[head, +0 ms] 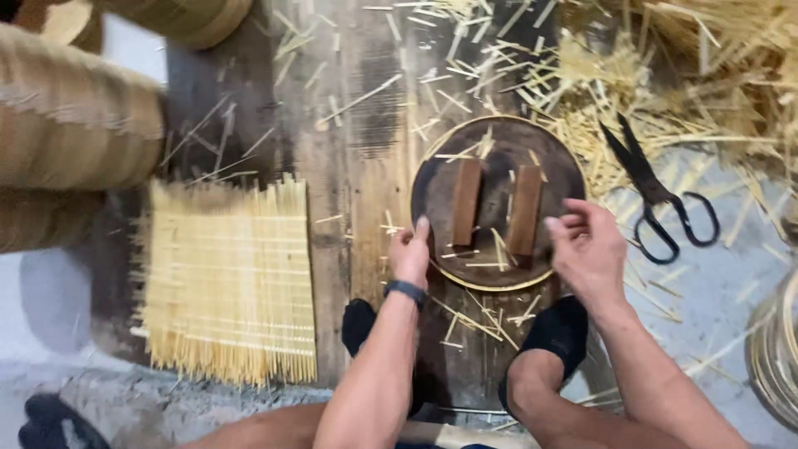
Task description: The person sits on the floor assembling round woven bamboo sieves. They fit a bent bamboo rim hoop around the edge of a woven bamboo mat, press the mat strips into the hoop, weigh the work with a wooden block, trim excess bamboo strips with scissors, and set finished sieves aside.
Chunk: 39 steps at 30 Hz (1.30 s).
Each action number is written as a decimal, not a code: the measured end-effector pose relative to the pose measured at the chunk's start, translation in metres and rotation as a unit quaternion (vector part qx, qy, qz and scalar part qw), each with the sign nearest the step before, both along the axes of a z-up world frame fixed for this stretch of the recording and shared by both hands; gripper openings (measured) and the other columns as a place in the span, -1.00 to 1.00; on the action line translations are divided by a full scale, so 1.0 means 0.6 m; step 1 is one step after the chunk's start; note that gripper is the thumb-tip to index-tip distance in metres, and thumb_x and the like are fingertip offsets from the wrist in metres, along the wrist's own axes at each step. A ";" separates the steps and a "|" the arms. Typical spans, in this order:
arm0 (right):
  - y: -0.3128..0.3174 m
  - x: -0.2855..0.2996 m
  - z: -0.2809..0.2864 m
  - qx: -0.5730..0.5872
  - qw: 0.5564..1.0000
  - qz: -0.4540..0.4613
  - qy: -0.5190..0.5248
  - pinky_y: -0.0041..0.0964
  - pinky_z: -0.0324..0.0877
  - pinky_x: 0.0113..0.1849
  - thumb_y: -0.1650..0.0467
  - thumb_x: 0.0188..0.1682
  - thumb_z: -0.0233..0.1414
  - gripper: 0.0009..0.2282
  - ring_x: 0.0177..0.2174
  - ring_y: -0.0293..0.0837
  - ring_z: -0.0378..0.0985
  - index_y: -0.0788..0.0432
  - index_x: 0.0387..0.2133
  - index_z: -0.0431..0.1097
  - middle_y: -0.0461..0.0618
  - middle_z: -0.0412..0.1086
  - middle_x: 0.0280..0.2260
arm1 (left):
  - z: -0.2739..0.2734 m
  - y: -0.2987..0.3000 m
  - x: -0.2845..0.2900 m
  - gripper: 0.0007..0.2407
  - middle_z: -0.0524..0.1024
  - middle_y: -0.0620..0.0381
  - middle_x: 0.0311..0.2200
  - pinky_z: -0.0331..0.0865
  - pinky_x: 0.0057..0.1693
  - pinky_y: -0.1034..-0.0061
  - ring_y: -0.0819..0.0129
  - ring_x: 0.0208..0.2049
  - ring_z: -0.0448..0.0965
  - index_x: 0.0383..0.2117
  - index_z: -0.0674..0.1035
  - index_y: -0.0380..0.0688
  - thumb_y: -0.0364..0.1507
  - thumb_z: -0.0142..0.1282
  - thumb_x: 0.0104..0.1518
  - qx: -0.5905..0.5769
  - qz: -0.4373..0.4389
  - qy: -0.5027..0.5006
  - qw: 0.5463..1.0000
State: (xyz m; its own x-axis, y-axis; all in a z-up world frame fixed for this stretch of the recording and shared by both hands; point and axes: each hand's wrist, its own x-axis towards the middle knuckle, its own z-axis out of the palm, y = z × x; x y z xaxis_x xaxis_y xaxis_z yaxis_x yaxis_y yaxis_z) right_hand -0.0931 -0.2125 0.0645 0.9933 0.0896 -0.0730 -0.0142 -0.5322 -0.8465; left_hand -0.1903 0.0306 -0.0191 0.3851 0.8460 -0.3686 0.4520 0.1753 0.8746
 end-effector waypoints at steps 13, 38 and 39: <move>0.099 0.020 0.174 0.207 0.970 0.031 0.123 -0.17 0.51 -0.05 0.35 -0.06 0.21 -0.43 -0.09 0.01 0.56 0.46 0.11 0.14 0.29 0.40 -0.04 | 0.378 -0.039 0.046 -0.64 0.52 0.01 -0.23 0.45 -0.09 0.49 0.29 -0.21 0.57 -0.23 0.57 -0.18 -0.11 0.24 0.16 0.269 -0.267 -0.078 0.922; -0.180 -0.114 -0.033 0.575 0.788 -0.020 0.221 0.09 0.32 0.09 0.30 0.12 -0.04 -0.45 0.12 0.13 0.42 0.30 0.38 0.17 0.22 0.30 0.24 | 0.060 0.154 -0.041 -0.50 0.36 -0.10 0.24 0.40 0.20 0.39 0.23 0.14 0.49 0.30 0.27 -0.14 -0.07 -0.40 0.39 -0.221 0.089 -0.168 0.957; -0.187 -0.122 -0.042 0.575 0.788 -0.024 0.221 0.09 0.32 0.09 0.30 0.12 -0.04 -0.45 0.12 0.13 0.42 0.30 0.38 0.17 0.22 0.30 0.24 | 0.045 0.136 -0.053 -0.50 0.36 -0.10 0.24 0.40 0.20 0.39 0.23 0.14 0.49 0.30 0.27 -0.14 -0.07 -0.40 0.39 -0.222 0.087 -0.166 0.957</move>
State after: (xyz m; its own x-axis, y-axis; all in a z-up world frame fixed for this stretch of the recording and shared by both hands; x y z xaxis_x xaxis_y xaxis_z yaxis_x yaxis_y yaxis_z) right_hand -0.1661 -0.3248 0.0391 0.8978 0.3125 -0.3102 -0.4395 0.5920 -0.6756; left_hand -0.2219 0.1125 0.0077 0.4114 0.6962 -0.5883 0.0926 0.6102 0.7868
